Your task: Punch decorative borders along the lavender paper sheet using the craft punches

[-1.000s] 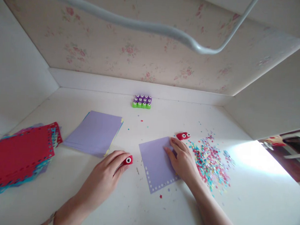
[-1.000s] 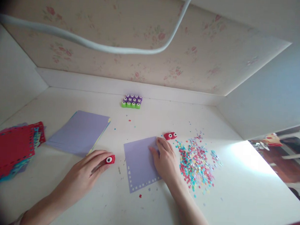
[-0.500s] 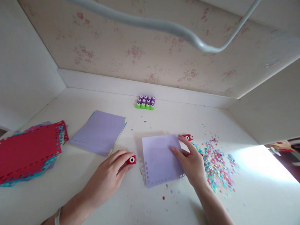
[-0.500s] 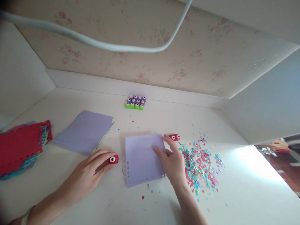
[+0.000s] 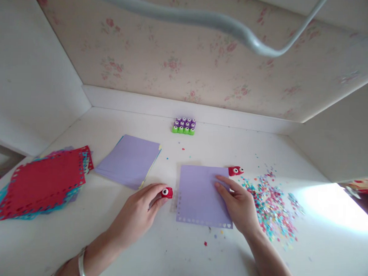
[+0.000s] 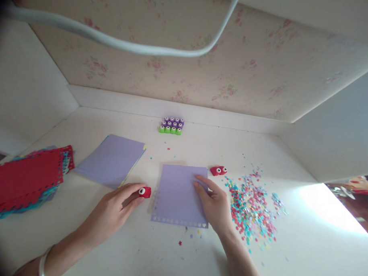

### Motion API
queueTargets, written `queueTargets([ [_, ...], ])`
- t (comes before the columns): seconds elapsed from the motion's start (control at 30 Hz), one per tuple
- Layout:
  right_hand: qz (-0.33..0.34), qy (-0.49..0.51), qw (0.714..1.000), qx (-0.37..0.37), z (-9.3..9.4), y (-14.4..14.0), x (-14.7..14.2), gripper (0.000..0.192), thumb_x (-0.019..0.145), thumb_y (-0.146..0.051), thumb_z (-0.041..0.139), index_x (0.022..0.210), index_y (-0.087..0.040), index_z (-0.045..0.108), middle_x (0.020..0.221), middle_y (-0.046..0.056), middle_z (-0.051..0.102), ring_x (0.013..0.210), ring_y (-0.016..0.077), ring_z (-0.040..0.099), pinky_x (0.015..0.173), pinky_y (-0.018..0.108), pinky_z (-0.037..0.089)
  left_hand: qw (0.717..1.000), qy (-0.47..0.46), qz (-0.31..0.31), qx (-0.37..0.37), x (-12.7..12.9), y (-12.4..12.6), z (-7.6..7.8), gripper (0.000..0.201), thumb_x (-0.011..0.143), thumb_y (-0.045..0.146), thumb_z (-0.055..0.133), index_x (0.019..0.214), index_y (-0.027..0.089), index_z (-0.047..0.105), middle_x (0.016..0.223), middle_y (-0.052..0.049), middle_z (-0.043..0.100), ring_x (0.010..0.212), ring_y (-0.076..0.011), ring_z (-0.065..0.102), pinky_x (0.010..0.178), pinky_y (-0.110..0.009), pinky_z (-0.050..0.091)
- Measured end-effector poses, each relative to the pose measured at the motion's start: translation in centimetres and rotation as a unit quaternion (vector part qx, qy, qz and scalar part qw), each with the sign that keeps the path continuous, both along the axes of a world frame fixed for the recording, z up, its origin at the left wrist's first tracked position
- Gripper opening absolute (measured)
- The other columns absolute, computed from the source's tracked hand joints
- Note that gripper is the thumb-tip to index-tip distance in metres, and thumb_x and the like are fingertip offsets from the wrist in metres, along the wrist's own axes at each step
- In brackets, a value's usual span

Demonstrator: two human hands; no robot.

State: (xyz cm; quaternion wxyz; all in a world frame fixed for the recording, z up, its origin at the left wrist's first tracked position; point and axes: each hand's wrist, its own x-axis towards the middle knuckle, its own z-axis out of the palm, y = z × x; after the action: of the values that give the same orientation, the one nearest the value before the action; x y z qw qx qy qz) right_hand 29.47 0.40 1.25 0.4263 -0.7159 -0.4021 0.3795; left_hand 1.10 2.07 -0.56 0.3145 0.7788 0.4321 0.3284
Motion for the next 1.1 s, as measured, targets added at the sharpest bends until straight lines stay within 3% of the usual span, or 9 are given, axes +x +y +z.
queueTargets([
  [0.23, 0.034, 0.056, 0.998, -0.016, -0.02, -0.17, -0.26, 0.053, 0.073, -0.056, 0.076, 0.113, -0.021, 0.073, 0.068, 0.004, 0.075, 0.048, 0.0196, 0.064, 0.039, 0.026, 0.047, 1.000, -0.002, 0.011, -0.016, -0.10, 0.11, -0.35, 0.024, 0.100, 0.029, 0.055, 0.124, 0.027, 0.059, 0.113, -0.002, 0.073, 0.098, -0.0180, 0.072, 0.087, -0.029, 0.060],
  [1.1, 0.056, 0.065, 0.996, -0.022, -0.13, 0.03, -0.78, 0.054, 0.072, -0.058, 0.076, 0.112, -0.021, 0.074, 0.064, 0.003, 0.073, 0.045, 0.0178, 0.062, 0.038, 0.025, 0.045, 0.999, 0.021, 0.003, 0.042, -0.05, 0.28, -0.50, 0.023, 0.100, 0.031, 0.054, 0.121, 0.026, 0.060, 0.113, -0.003, 0.073, 0.098, -0.0185, 0.071, 0.087, -0.030, 0.059],
])
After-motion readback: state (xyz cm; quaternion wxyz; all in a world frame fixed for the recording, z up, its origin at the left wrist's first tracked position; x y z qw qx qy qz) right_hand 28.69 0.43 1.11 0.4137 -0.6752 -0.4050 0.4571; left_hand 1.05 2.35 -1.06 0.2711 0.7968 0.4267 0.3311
